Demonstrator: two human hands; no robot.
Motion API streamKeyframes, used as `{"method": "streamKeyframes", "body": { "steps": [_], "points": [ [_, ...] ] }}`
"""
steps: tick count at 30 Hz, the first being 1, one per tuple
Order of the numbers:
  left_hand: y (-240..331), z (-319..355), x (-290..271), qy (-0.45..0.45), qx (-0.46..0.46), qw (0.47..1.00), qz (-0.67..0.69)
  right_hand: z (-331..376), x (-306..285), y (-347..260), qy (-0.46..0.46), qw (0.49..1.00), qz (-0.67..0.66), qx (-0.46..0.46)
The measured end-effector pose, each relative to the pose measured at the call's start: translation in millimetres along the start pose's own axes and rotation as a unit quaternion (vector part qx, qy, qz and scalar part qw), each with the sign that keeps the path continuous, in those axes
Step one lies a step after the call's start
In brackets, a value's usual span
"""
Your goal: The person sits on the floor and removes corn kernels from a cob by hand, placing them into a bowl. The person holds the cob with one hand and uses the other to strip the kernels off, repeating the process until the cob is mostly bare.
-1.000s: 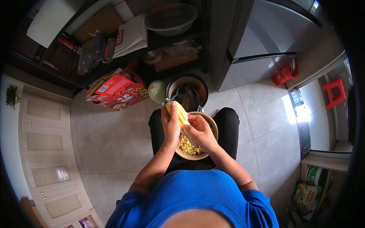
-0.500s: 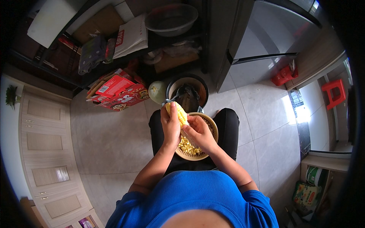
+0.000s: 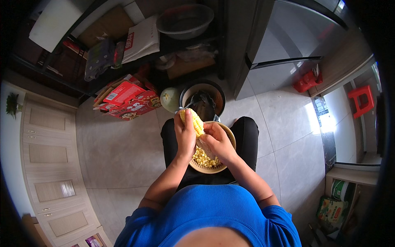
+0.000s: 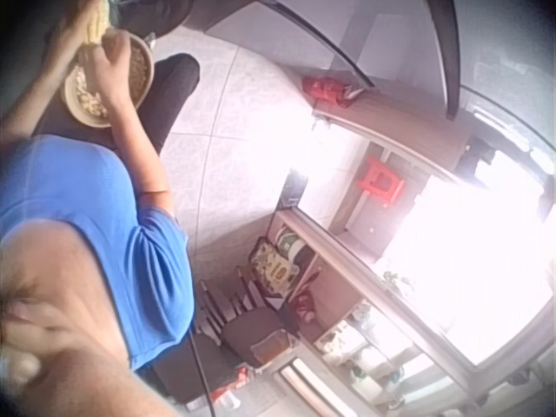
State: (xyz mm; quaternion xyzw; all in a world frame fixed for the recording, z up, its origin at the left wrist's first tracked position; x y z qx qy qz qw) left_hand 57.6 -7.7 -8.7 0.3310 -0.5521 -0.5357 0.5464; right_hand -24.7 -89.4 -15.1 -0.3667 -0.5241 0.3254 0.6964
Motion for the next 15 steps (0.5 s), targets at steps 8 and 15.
{"method": "streamKeyframes", "body": {
  "steps": [8,15],
  "points": [
    [11.0,3.5,12.7,-0.035,0.002,0.999,-0.006,4.3,4.0,-10.4,0.007,0.999,0.003,-0.043],
    [14.2,6.4,15.4,-0.035,-0.015,0.999,0.038,2.7,4.9,-10.0,0.004,0.999,0.005,-0.051]
  ]
}}
Point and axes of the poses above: each hand's wrist, its own z-axis away from the middle knuckle, its own x-axis out of the palm, y = z × x, the point moved 6 cm from there along -z, towards the middle knuckle, and after that the axes turned 1 degree about -y, right-handed, at the moved point
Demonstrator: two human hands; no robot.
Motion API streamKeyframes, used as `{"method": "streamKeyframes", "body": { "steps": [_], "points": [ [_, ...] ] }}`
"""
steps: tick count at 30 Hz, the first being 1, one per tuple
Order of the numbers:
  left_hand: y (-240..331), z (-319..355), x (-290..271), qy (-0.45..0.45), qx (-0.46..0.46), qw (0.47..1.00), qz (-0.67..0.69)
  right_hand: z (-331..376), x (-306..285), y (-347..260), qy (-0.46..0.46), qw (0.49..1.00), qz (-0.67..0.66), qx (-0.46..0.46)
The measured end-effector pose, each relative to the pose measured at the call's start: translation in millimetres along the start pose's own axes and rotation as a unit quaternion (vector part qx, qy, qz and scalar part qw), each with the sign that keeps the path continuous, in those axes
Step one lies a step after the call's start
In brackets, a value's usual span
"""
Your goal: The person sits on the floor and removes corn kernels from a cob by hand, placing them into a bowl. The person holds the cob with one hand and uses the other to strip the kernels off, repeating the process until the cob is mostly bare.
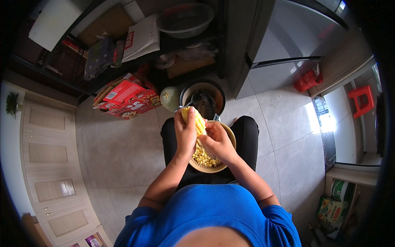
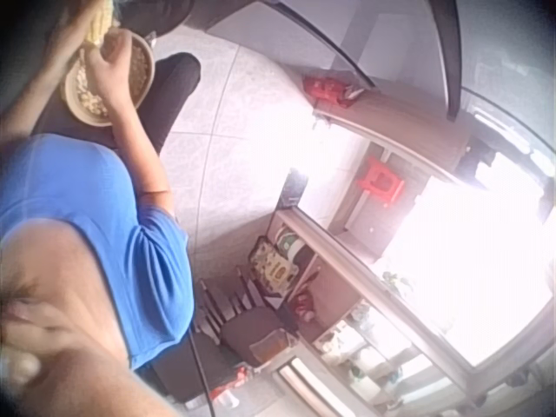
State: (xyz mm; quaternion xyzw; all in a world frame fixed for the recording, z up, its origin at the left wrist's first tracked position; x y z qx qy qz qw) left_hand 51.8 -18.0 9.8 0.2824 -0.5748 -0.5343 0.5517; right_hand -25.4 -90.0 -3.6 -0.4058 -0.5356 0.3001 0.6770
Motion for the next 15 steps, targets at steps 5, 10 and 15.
{"method": "streamKeyframes", "body": {
  "steps": [5,10,15],
  "points": [
    [-5.5,-1.3,-3.3,0.004,-0.03,0.999,-0.016,2.6,-3.6,6.5,0.014,1.0,0.003,0.026],
    [-9.0,-2.2,-2.8,0.003,-0.058,0.998,0.021,5.4,-3.9,5.7,0.013,0.999,0.005,0.044],
    [-9.5,-1.3,-2.5,0.014,-0.058,0.998,-0.014,5.9,-5.7,8.3,0.022,0.999,0.0,0.035]
  ]
}}
Point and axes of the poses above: each hand's wrist, its own z-axis away from the middle knuckle, its own x-axis out of the palm, y = z × x, the point moved 6 cm from there along -z, towards the middle knuckle, and after that the axes turned 1 degree about -y, right-handed, at the moved point
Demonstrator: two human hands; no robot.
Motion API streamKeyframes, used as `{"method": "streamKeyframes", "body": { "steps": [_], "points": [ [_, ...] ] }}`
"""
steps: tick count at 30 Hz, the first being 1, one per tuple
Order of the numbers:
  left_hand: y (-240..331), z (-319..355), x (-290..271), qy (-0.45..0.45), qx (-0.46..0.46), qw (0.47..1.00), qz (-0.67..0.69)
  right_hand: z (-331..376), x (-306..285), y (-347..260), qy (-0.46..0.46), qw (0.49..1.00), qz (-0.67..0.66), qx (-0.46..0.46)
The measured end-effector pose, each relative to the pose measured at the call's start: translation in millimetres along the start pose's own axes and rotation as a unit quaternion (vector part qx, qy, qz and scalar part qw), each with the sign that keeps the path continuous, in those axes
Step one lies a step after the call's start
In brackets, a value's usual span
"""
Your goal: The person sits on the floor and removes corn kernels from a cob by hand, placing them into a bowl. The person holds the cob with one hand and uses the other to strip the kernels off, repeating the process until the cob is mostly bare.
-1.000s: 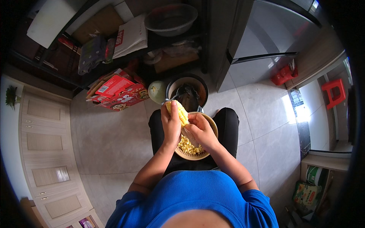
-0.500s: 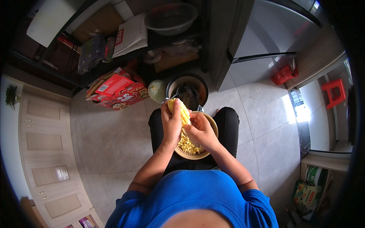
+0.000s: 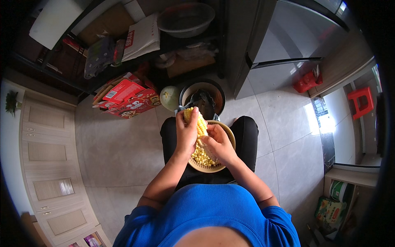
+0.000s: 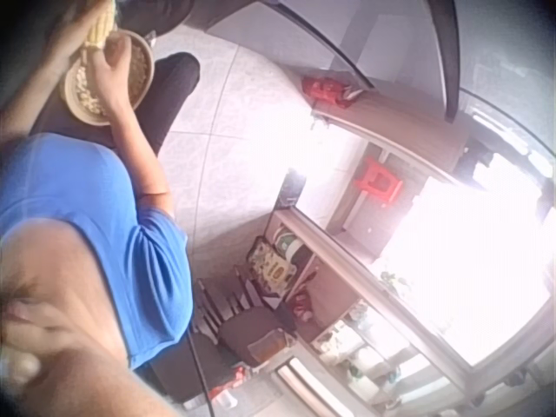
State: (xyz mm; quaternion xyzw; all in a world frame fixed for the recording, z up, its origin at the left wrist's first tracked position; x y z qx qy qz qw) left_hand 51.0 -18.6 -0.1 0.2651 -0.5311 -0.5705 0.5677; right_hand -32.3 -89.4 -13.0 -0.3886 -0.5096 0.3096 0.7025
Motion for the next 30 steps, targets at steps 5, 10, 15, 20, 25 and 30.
{"method": "streamKeyframes", "body": {
  "steps": [5,10,15,20,25,30],
  "points": [
    [3.1,0.5,-1.2,-0.008,0.047,0.997,-0.057,-2.8,-0.9,-3.8,-0.011,1.0,0.012,0.023],
    [0.2,-3.8,-6.6,-0.005,0.085,0.989,-0.118,-5.3,-4.4,-2.5,-0.038,0.997,0.034,0.065],
    [-6.9,-8.4,-12.5,-0.001,0.008,0.997,-0.077,-1.4,-4.4,1.4,-0.03,0.998,0.017,0.051],
    [2.7,-7.9,-5.8,-0.047,0.037,0.994,-0.094,-1.5,-2.4,2.1,-0.008,0.997,-0.052,0.055],
    [2.4,-6.7,-4.1,-0.063,0.052,0.993,-0.087,-4.2,-10.3,5.5,0.0,0.992,-0.05,0.117],
    [6.1,-5.4,-1.1,-0.041,0.053,0.995,-0.07,-1.6,-9.0,7.5,-0.034,0.992,-0.058,0.109]
  ]
}}
Point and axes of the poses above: each hand's wrist, its own z-axis away from the middle knuckle, its own x-axis out of the palm, y = z × x, the point moved 6 cm from there along -z, towards the middle knuckle, and after that the axes turned 1 degree about -y, right-handed, at the moved point
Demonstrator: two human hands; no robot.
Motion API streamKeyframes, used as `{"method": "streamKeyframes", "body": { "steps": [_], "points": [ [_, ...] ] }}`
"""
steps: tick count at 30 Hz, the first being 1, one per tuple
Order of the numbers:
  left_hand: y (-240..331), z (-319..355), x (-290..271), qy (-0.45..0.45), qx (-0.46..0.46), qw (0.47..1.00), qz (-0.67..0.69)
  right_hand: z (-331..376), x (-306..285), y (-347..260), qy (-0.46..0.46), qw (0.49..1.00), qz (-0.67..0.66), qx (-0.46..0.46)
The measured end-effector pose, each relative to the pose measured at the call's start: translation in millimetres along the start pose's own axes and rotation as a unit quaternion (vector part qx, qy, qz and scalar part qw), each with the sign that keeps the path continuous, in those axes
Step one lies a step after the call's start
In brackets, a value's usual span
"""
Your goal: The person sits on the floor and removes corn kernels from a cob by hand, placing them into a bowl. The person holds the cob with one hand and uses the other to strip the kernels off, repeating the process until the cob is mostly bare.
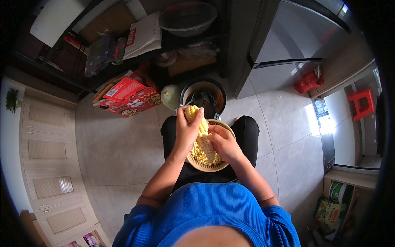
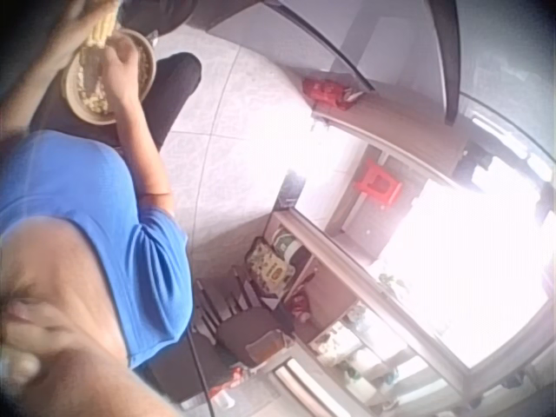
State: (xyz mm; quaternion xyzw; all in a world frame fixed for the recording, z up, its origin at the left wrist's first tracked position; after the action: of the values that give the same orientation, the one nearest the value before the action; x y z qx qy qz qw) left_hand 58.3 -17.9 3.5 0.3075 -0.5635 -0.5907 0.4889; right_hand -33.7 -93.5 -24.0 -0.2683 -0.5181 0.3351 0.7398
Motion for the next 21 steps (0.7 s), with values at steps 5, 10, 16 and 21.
{"method": "streamKeyframes", "body": {
  "steps": [5,10,16,21],
  "points": [
    [-1.6,1.3,0.0,0.013,0.019,0.999,-0.04,3.2,14.1,-7.2,-0.036,0.995,0.063,-0.067],
    [-3.4,1.3,2.7,0.011,-0.012,1.0,-0.001,3.9,13.4,-7.7,-0.021,0.991,0.109,-0.076],
    [-3.7,0.0,1.3,0.01,-0.044,0.998,0.034,7.2,17.2,-10.6,-0.03,0.993,0.085,-0.07],
    [-1.5,3.1,3.5,0.004,-0.025,0.999,0.023,3.9,9.3,-4.4,0.008,0.994,0.092,-0.051]
  ]
}}
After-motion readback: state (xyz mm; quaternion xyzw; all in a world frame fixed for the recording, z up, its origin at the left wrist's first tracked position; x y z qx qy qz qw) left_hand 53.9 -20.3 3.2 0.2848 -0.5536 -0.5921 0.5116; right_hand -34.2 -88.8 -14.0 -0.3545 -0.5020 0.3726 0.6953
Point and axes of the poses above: each hand's wrist, its own z-axis away from the middle knuckle, its own x-axis out of the palm, y = z × x, the point moved 6 cm from there along -z, towards the middle knuckle, and after that the axes turned 1 degree about -y, right-handed, at the moved point
